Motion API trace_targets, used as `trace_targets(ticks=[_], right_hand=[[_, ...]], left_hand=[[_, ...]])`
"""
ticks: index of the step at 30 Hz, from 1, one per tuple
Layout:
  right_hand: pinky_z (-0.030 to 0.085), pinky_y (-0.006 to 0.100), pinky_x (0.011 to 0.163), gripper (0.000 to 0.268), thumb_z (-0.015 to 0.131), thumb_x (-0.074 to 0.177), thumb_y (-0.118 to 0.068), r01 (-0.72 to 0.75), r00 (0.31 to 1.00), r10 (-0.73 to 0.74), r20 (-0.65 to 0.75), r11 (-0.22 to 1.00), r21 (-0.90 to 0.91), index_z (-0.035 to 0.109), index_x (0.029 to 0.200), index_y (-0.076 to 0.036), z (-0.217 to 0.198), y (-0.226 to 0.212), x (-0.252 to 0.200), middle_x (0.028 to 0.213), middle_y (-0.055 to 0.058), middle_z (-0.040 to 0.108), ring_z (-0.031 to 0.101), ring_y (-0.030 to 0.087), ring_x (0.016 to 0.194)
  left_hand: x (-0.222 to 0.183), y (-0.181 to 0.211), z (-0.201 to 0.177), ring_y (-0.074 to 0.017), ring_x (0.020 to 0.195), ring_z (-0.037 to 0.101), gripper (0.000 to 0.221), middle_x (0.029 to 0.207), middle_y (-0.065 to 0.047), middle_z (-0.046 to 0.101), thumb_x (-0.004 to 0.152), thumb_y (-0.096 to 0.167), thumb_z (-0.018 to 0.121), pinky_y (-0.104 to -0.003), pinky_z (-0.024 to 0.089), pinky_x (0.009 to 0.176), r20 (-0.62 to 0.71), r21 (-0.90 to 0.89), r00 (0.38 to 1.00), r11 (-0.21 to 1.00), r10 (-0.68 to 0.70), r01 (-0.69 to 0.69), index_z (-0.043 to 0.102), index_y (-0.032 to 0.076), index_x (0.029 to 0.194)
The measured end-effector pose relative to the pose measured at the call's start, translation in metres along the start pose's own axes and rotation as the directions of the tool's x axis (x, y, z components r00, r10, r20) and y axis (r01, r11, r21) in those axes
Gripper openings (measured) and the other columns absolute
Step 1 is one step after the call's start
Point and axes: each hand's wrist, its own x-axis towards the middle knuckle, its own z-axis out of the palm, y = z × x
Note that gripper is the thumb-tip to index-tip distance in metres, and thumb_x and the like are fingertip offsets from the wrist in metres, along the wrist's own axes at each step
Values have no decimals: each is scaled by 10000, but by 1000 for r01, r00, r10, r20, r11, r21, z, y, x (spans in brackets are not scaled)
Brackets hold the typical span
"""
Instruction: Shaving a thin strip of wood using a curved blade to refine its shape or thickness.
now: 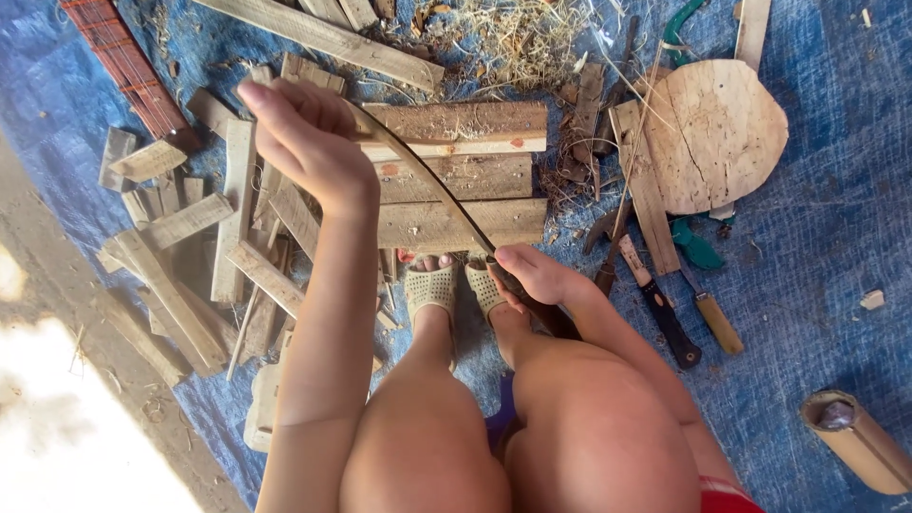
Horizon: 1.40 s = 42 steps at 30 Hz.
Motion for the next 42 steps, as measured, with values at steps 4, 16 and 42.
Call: trace_targets(ticks=[4,16,42], right_hand=[[445,332,462,552,341,1062,-470,11,1000,-11,-11,1000,-22,554,788,-41,-12,25,15,546,93,571,493,197,412],[438,333,441,508,322,1086,-384,7,1000,-9,13,996,87,548,796,-35,-16,39,10,543,109,566,471,206,405],[467,309,454,568,297,1102,-389,80,994,-79,-78,997,8,507,690,-60,-12,59,12,511,84,536,467,187,398]], left_hand=[[4,4,4,-86,401,230,576,499,22,329,1003,604,302,-251,247,382,1,7,1000,1000,23,-23,343,173,624],[-4,12,11,-91,445,229,562,525,10,340,1008,586,331,-252,264,429,53,-4,999,1000,1,-1,322,163,640],[-1,0,-4,-97,368,284,593,483,28,293,1002,619,363,-274,277,377,48,-18,999,1000,15,-14,318,175,611]])
